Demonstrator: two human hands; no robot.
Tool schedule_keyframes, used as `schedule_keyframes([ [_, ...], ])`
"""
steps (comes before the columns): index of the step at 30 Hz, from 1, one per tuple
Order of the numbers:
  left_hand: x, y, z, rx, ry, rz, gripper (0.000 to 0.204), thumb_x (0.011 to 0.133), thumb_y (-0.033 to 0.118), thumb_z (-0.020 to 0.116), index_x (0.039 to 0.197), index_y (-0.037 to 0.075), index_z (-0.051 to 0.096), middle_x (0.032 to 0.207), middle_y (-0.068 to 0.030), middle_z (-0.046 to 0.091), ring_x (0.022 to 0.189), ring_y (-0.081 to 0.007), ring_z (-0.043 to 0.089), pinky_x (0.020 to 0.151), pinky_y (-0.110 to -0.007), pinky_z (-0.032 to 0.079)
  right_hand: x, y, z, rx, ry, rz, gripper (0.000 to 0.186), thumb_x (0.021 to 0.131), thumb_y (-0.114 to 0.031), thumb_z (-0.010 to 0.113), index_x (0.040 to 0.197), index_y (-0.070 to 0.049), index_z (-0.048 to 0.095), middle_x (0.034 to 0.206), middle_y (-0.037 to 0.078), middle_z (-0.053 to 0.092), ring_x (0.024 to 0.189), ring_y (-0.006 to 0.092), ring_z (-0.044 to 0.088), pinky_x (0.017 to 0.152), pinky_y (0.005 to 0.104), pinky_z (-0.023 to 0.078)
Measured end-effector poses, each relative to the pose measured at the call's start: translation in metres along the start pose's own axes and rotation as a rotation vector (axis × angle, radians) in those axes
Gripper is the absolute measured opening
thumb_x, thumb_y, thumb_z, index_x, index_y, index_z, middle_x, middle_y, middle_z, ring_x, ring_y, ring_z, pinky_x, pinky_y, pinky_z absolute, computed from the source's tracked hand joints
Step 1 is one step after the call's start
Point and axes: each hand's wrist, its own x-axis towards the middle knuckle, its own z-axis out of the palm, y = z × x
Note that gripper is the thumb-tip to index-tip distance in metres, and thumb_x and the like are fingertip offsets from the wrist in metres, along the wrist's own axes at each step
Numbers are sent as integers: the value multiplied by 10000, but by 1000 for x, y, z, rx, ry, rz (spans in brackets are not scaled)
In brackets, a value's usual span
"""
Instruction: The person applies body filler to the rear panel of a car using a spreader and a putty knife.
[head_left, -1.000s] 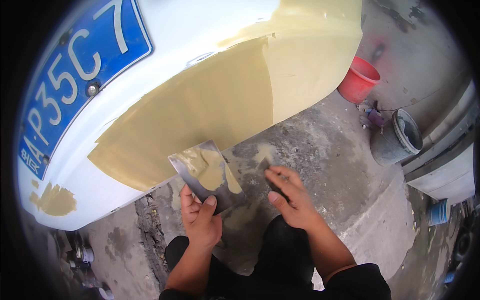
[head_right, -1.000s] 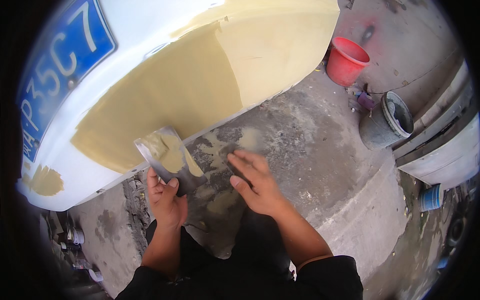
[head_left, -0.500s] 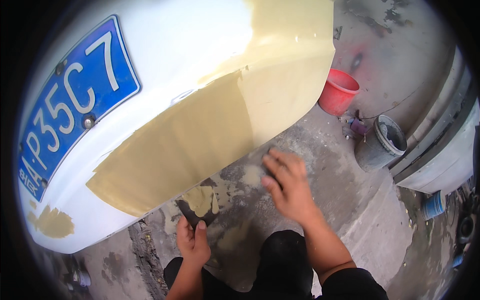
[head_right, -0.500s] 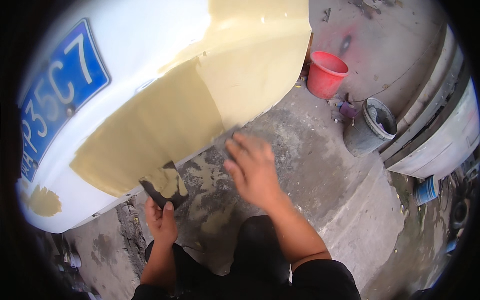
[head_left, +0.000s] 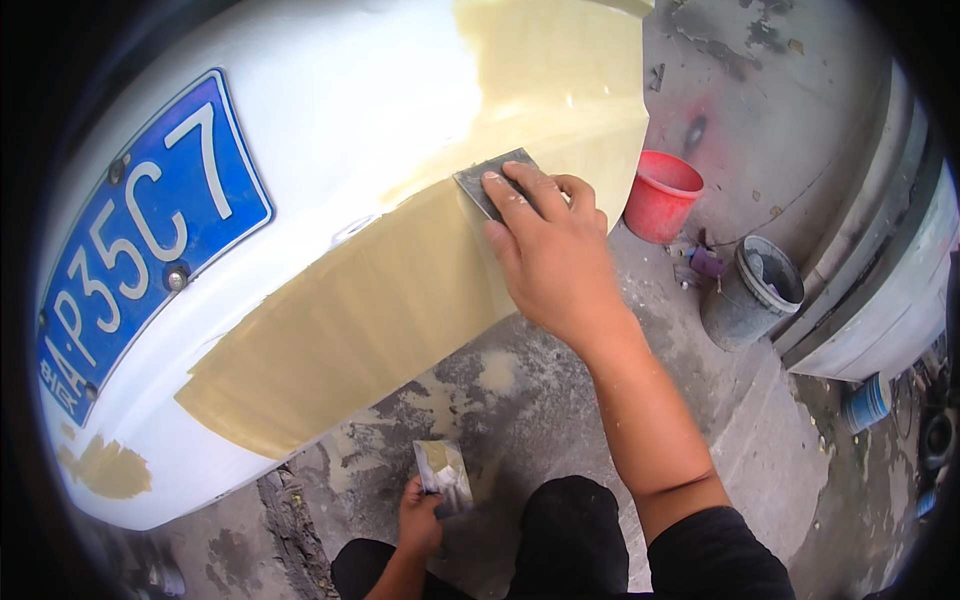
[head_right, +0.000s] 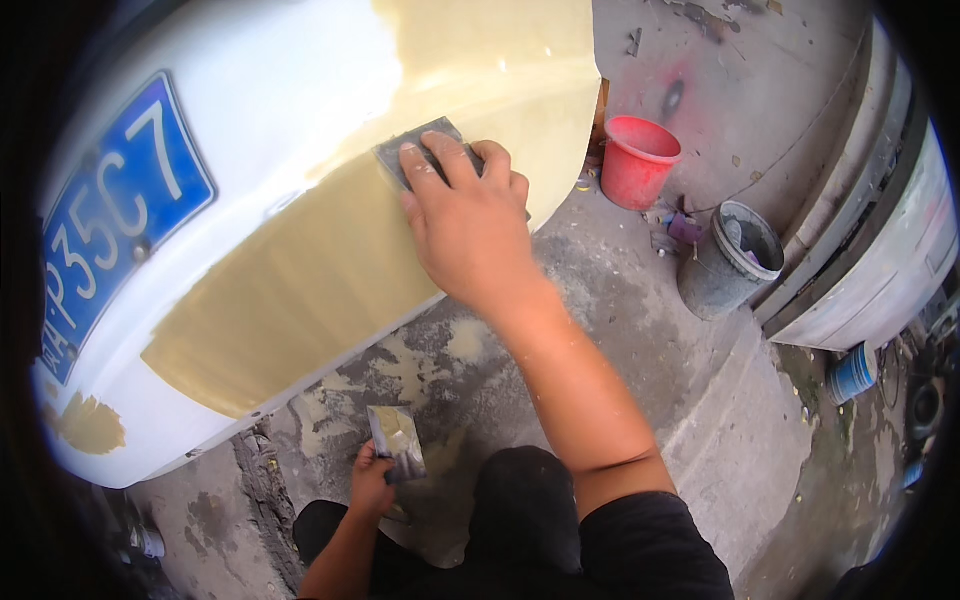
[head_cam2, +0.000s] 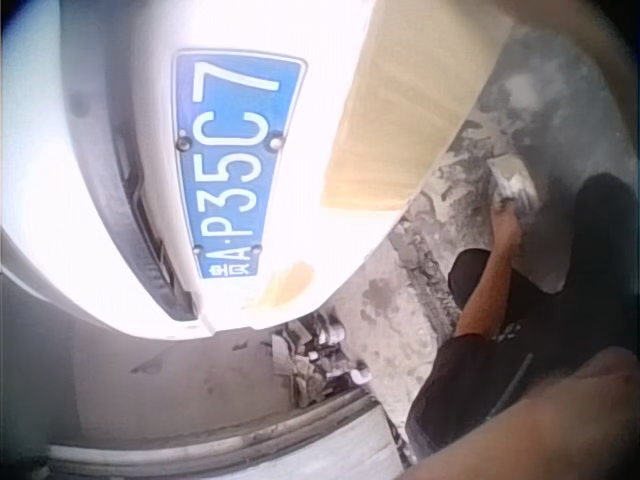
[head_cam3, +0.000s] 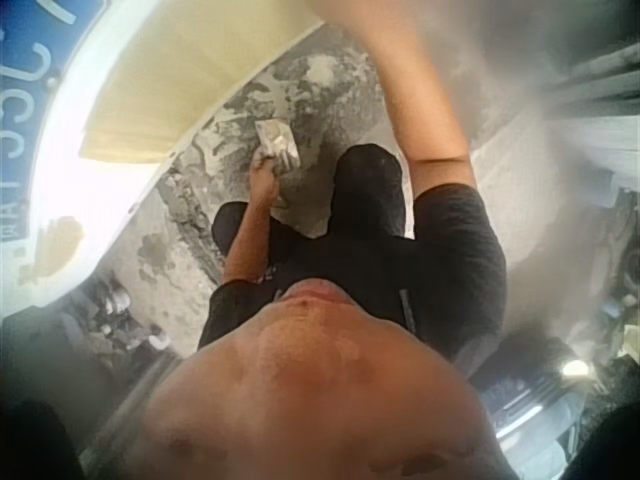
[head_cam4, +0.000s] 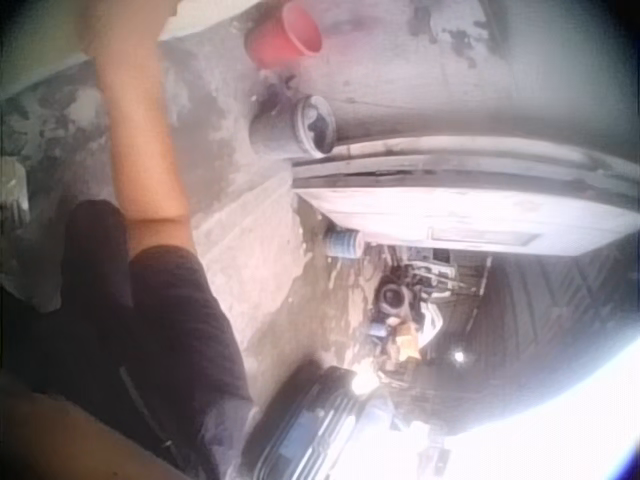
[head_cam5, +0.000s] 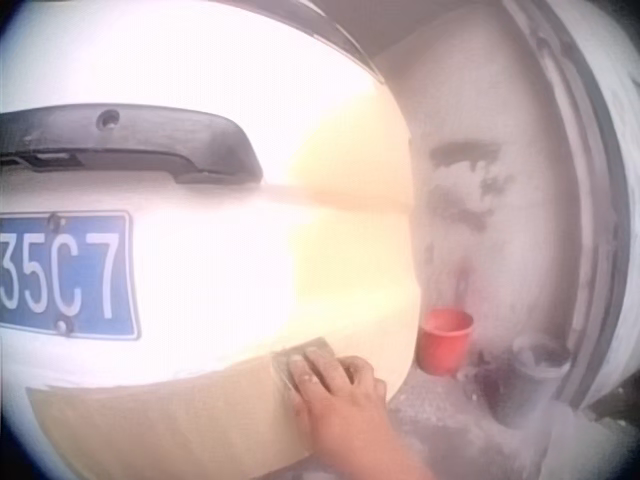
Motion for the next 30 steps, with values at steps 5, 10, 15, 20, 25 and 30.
schedule_keyframes([
  [5,1,-3,-3,14,18,-15,431,758,-128,458,1157,1,560,1076,-89,646,976,-182,616,874,-316,472,-13,-4,6,-18,-46,-48,369,869,-185,609,1233,-120,606,1307,64,535,1138,392,445,897,492,388],
  [10,3,-2,2,12,-3,-6,403,763,-130,464,1133,-3,562,1075,-87,645,977,-177,614,874,-314,472,-3,-13,2,11,29,-75,382,851,-179,619,1225,-102,606,1296,74,537,1133,395,445,891,489,386],
  [15,4,-5,5,29,-17,-12,409,768,-129,454,1143,-3,556,1084,-94,641,982,-187,615,879,-327,480,-8,-30,12,-4,33,-79,389,828,-160,619,1213,-104,614,1288,71,535,1110,390,449,871,477,387],
  [20,5,-9,-1,92,-30,-6,446,776,-112,430,1194,6,532,1129,-116,625,1018,-227,617,905,-378,497,-8,-6,-2,2,22,-38,371,851,-180,615,1213,-102,613,1291,67,535,1110,393,449,873,488,392],
  [25,9,-16,-11,109,-47,-8,468,770,-115,413,1206,10,526,1141,-121,620,1042,-239,618,932,-398,498,1,-3,4,6,0,-5,403,864,-171,619,1264,-122,593,1308,53,539,1140,364,455,925,475,407],
  [30,10,-18,-10,83,-55,3,469,767,-117,413,1201,14,532,1137,-124,623,1037,-240,621,932,-400,499,-14,6,8,6,-12,-55,413,850,-168,627,1258,-111,588,1314,67,522,1131,391,441,891,487,397],
])
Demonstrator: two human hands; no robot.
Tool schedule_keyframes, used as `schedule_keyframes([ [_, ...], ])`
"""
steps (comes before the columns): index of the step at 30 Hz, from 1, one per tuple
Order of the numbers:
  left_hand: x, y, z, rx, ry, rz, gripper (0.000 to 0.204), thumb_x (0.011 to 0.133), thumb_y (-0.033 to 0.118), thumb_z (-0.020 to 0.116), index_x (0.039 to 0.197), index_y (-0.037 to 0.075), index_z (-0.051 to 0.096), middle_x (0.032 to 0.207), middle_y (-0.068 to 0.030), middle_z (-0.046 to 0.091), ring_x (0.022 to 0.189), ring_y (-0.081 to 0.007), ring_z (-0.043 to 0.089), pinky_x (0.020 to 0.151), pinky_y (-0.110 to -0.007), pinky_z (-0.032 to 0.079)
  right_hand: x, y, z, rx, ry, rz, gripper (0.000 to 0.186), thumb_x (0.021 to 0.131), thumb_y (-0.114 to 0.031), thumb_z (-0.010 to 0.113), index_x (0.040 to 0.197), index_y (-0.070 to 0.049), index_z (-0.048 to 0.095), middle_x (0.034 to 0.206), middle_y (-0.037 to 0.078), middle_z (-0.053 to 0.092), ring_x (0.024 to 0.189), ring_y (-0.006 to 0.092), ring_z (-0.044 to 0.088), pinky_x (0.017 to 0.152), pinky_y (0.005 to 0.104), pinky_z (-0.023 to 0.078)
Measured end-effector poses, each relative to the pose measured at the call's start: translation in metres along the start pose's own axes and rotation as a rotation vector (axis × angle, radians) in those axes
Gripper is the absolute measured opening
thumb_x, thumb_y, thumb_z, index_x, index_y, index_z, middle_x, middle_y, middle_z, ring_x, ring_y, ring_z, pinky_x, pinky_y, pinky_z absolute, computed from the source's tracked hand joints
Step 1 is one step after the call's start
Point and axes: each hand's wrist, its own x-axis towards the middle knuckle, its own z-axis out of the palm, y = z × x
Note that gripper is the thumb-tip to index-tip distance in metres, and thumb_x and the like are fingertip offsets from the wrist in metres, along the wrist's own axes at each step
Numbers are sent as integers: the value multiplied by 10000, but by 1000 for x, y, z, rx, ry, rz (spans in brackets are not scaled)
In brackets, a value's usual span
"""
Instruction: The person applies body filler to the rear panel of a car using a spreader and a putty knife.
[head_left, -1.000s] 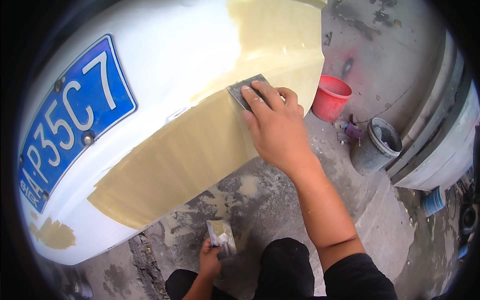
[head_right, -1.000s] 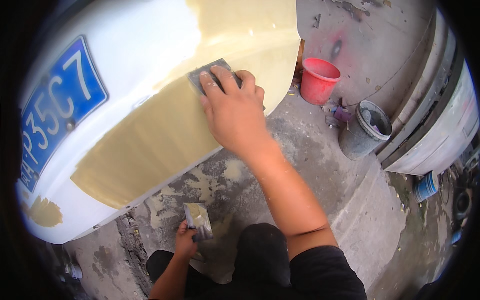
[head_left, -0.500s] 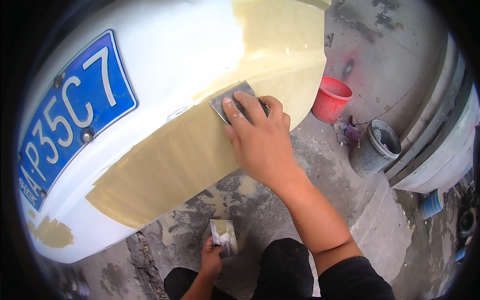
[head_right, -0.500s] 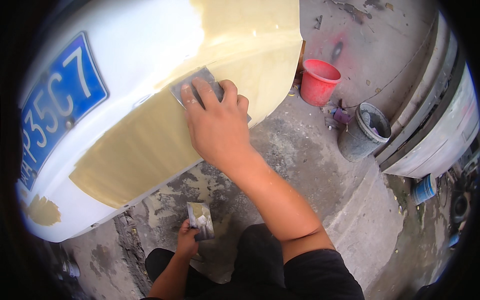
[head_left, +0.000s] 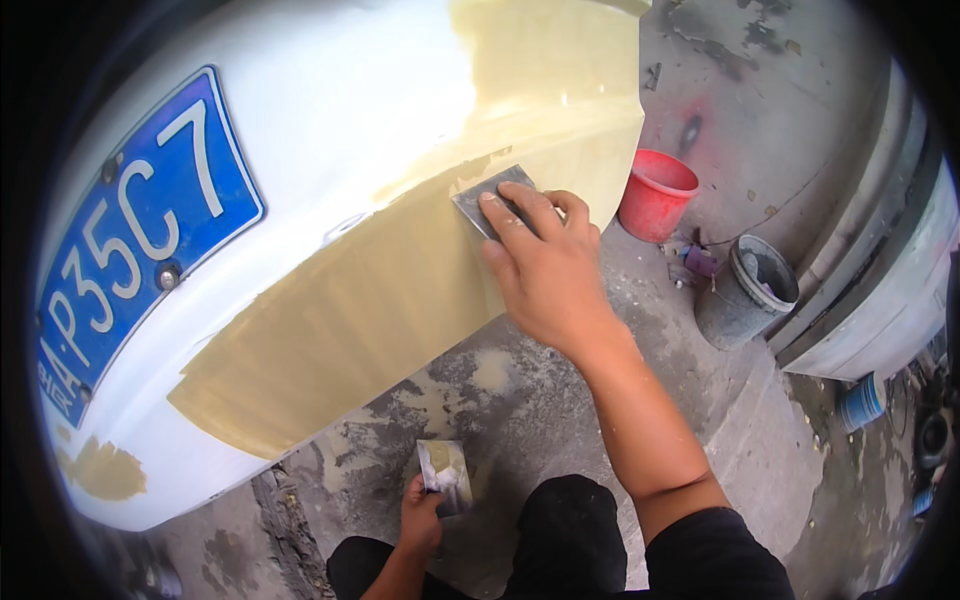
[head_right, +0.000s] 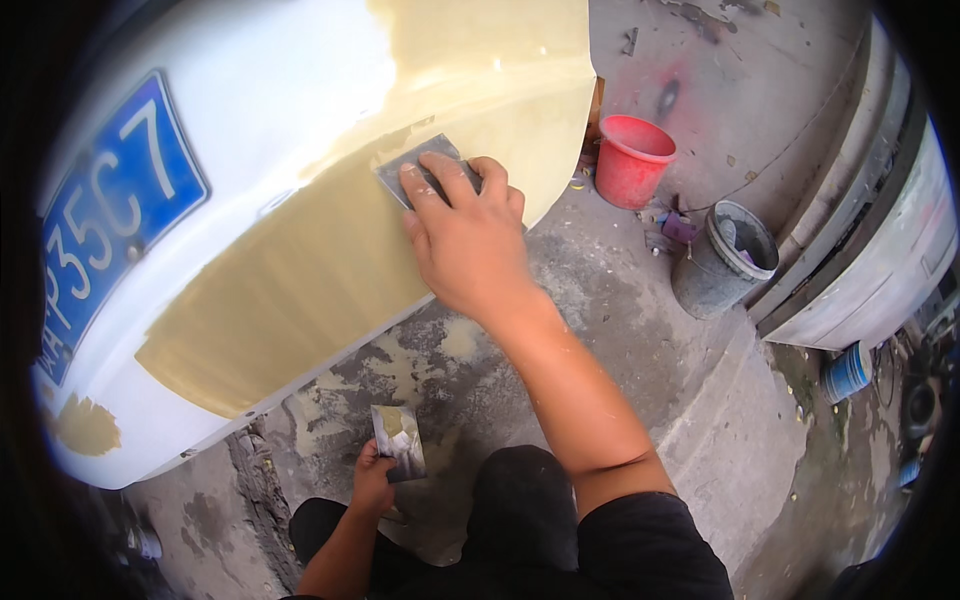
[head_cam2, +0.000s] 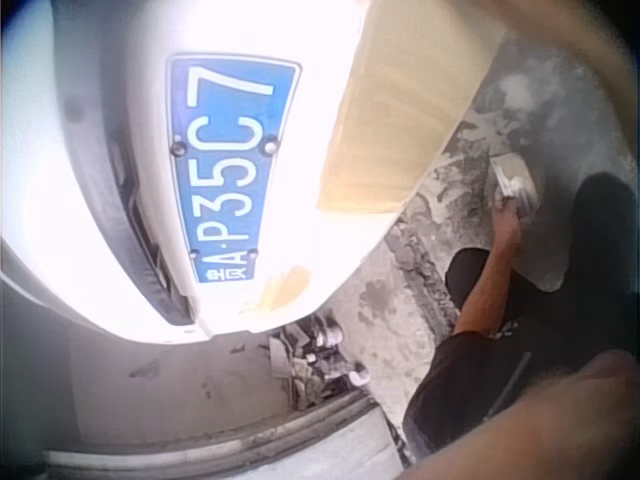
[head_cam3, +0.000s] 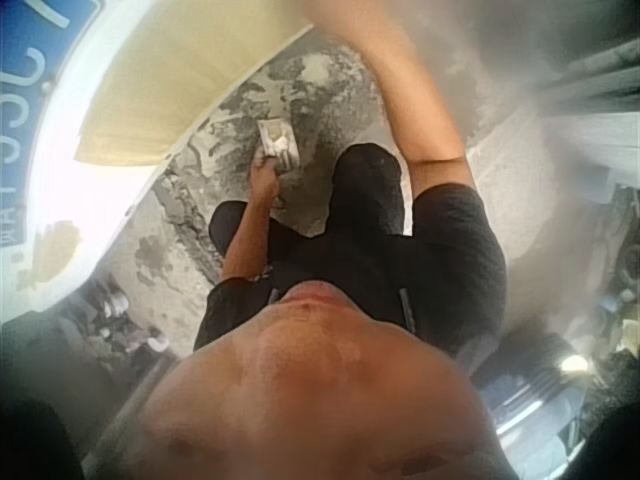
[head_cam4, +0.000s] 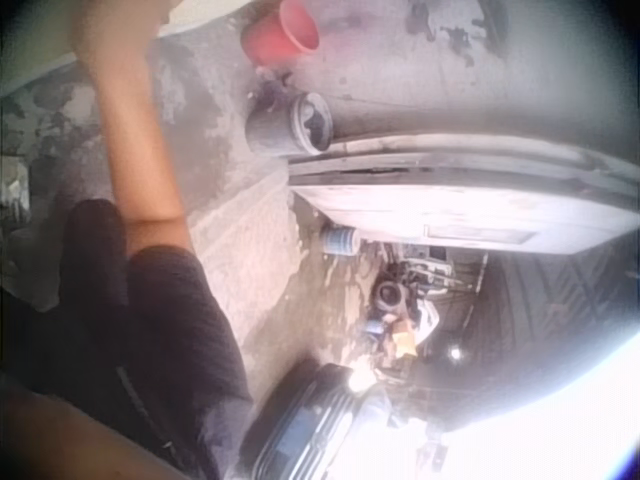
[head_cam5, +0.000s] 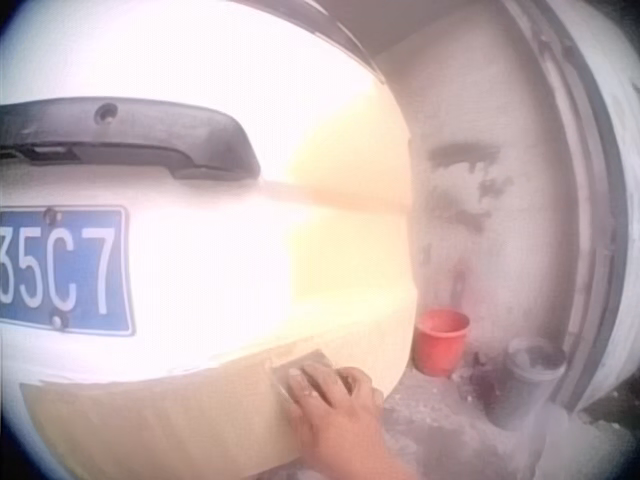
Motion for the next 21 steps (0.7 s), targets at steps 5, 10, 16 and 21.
schedule_keyframes([
  [5,-4,11,16,-64,19,-63,426,759,-136,468,1159,-19,554,1073,-89,646,983,-178,614,896,-316,473,5,-4,6,33,56,2,428,841,-163,636,1263,-117,579,1323,71,513,1136,403,434,906,499,382],
  [10,6,-6,1,-13,11,-49,475,761,-121,414,1202,15,528,1133,-140,616,1042,-275,625,897,-451,537,-9,-5,21,34,45,-11,429,835,-166,638,1257,-118,581,1307,69,522,1130,406,434,905,502,380],
  [16,8,-5,-2,43,17,-44,468,772,-121,406,1199,23,533,1132,-134,618,1036,-273,625,905,-445,534,4,4,1,41,78,-31,434,830,-171,644,1256,-123,579,1298,66,523,1120,408,435,893,504,385],
  [21,8,1,8,33,39,-34,451,773,-123,428,1187,14,545,1113,-111,630,1016,-229,618,910,-379,503,2,-5,18,43,68,-56,425,824,-152,648,1245,-128,589,1308,56,515,1117,415,439,890,500,385],
])
